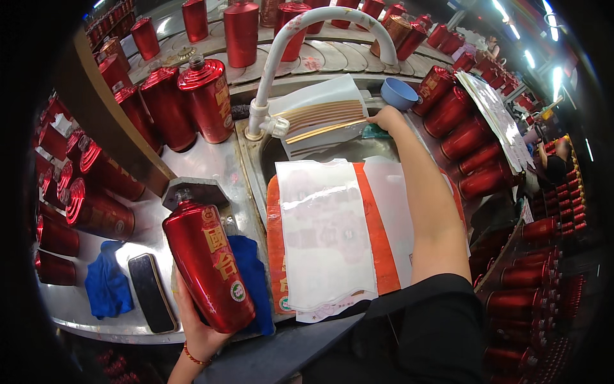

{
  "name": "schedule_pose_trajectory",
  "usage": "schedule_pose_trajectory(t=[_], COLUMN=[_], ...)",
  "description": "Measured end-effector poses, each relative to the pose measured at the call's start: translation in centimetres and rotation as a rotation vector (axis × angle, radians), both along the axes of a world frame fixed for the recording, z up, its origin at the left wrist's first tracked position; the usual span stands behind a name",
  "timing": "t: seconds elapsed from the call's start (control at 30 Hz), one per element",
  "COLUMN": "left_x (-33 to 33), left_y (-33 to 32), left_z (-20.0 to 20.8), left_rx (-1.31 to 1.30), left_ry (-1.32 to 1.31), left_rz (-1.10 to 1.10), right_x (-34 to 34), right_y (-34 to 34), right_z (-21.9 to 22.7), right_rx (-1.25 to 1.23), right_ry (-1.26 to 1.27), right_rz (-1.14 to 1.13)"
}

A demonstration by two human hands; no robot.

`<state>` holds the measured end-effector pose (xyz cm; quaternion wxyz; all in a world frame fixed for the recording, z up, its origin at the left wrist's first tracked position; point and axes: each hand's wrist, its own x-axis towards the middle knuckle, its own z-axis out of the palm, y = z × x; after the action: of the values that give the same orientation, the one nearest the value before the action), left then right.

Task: The person picks red cylindrical containers from a stainless steel workbench, applies a paper label to the side of each container, smooths it with a green plastic squeegee, and places the labeled container back on the bench. The person repeats this process for several containers in sequence.

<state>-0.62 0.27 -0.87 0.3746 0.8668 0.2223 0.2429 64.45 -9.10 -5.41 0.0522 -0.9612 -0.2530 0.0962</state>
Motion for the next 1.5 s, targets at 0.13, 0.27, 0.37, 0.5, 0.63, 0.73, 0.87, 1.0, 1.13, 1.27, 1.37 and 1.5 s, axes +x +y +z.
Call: schedule_pose_trajectory(t=[0.13, 0.27, 0.37, 0.5, 0.63, 0.73, 0.87, 1.0, 1.13, 1.27, 1.37, 1.5], left_x=[-0.3, -0.4, -0.5, -0.5, -0.1, -0.3, -0.5, -1.2, -2.2, -0.8, 2.9, 3.1], left_y=[-0.2, -0.2, -0.2, -0.2, -0.1, -0.3, -0.3, -0.3, -0.7, 0.0, -0.8, -2.0], left_z=[-0.3, -0.6, -0.3, -0.6, -0.3, -0.4, 0.4, 0.5, 2.2, 6.9, 10.7, 10.9], left_rx=[-0.02, -0.011, 0.019, 0.021, 0.028, 0.007, -0.087, -0.024, 0.099, 0.248, -0.001, -0.494], left_ry=[-0.005, 0.008, 0.02, 0.005, -0.004, 0.014, 0.024, 0.062, -0.073, -0.175, -0.334, -0.301], left_rz=[0.021, 0.022, 0.03, 0.034, 0.025, 0.041, -0.009, -0.035, 0.054, -0.151, -0.298, -0.562], right_x=[-0.6, 0.3, 0.1, -0.4, -1.7, -6.1, -8.4, -11.3, -19.6, -31.4, -39.2, -43.3], right_y=[0.0, -0.4, -0.2, -0.5, -0.7, 0.8, 0.9, -0.1, 0.2, -1.0, -2.3, -4.7], right_z=[-1.4, -3.0, -3.3, -3.2, -1.8, 0.9, 4.1, 7.4, 13.5, 19.4, 22.0, 24.8], right_rx=[0.366, 0.504, 0.471, 0.475, 0.308, 0.189, 0.046, 0.075, 0.291, 0.422, 0.494, 0.544], right_ry=[0.242, 0.277, 0.217, 0.158, -0.04, -0.251, -0.512, -0.597, -0.355, 0.127, 0.378, 0.591], right_rz=[-0.067, -0.074, -0.08, -0.049, -0.038, -0.058, 0.009, 0.215, 0.515, 0.842, 1.098, 1.095])
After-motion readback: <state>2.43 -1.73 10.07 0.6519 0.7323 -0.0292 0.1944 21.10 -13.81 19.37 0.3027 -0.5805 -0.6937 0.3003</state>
